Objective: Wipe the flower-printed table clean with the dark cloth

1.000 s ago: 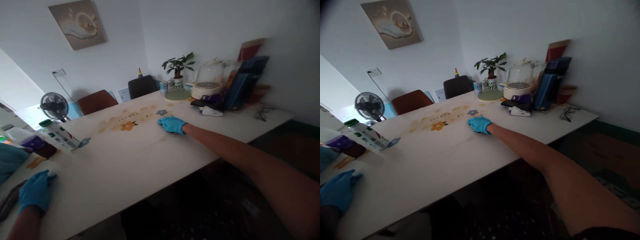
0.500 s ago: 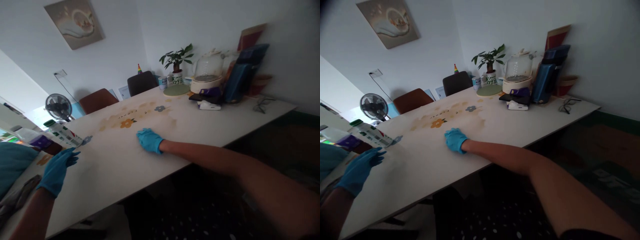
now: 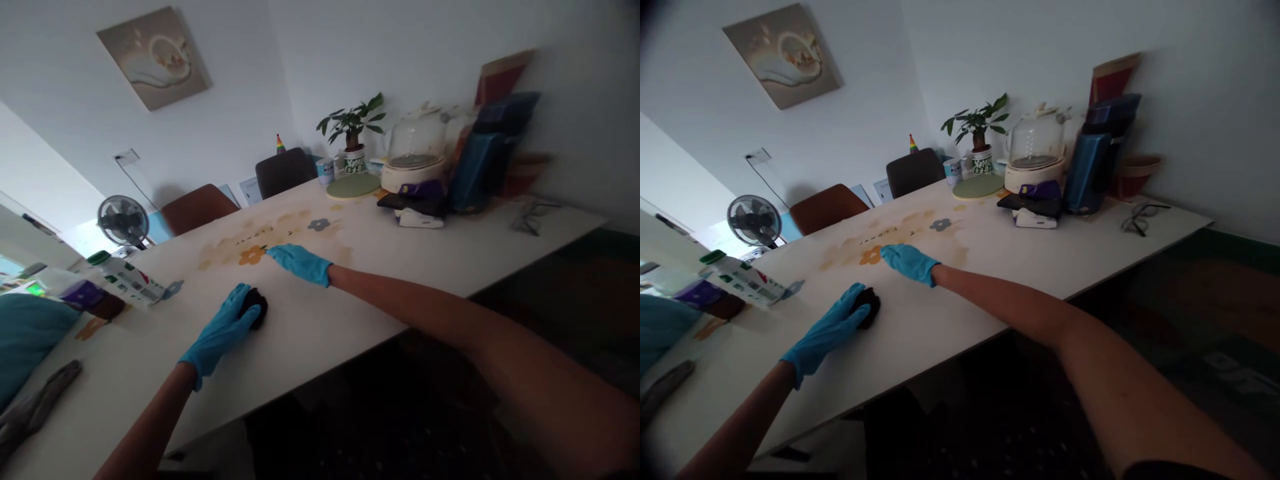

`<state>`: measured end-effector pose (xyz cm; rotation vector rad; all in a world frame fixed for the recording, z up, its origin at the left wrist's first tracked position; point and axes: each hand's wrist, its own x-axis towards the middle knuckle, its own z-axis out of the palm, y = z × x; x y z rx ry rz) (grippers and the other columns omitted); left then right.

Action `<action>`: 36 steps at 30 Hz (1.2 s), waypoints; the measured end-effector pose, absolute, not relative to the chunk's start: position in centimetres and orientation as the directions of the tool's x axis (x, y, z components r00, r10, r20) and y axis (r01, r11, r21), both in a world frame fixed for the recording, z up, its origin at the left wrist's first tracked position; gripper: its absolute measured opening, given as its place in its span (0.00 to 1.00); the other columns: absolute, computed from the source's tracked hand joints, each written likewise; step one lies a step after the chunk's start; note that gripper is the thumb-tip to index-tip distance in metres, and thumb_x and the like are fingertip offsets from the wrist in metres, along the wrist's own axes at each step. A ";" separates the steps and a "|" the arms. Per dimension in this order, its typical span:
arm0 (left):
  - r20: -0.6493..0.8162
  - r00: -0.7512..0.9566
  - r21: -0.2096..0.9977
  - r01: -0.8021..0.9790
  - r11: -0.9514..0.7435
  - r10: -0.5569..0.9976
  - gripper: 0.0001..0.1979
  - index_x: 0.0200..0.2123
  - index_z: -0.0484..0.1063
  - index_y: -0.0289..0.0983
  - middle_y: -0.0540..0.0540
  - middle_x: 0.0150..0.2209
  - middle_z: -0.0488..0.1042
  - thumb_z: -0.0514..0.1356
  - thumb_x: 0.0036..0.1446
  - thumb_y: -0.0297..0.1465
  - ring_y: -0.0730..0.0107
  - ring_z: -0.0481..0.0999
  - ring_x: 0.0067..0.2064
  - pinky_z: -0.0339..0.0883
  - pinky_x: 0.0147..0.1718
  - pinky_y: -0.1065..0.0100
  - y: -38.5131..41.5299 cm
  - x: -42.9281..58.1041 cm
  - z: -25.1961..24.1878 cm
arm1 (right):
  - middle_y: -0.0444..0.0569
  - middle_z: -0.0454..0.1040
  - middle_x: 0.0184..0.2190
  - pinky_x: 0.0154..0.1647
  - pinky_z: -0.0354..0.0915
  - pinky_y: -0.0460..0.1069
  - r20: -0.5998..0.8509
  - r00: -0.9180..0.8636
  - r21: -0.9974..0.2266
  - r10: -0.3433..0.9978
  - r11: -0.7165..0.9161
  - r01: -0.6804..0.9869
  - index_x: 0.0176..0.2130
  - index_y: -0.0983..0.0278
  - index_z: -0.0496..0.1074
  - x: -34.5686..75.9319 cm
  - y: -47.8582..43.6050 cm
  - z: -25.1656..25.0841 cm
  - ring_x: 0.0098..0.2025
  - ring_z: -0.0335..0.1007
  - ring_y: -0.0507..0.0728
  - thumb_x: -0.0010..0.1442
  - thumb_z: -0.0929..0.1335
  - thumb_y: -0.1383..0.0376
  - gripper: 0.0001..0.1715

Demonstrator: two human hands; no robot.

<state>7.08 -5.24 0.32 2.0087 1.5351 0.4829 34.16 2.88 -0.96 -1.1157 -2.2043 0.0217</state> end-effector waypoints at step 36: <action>0.112 0.504 0.322 0.797 -0.511 0.856 0.20 0.55 0.81 0.39 0.38 0.57 0.82 0.61 0.60 0.28 0.51 0.79 0.58 0.73 0.61 0.56 21.5 36.4 -0.8 | 0.54 0.85 0.55 0.68 0.74 0.61 0.748 0.279 -0.648 0.602 0.574 0.501 0.56 0.60 0.81 53.0 -1.9 1.8 0.58 0.82 0.61 0.81 0.60 0.48 0.28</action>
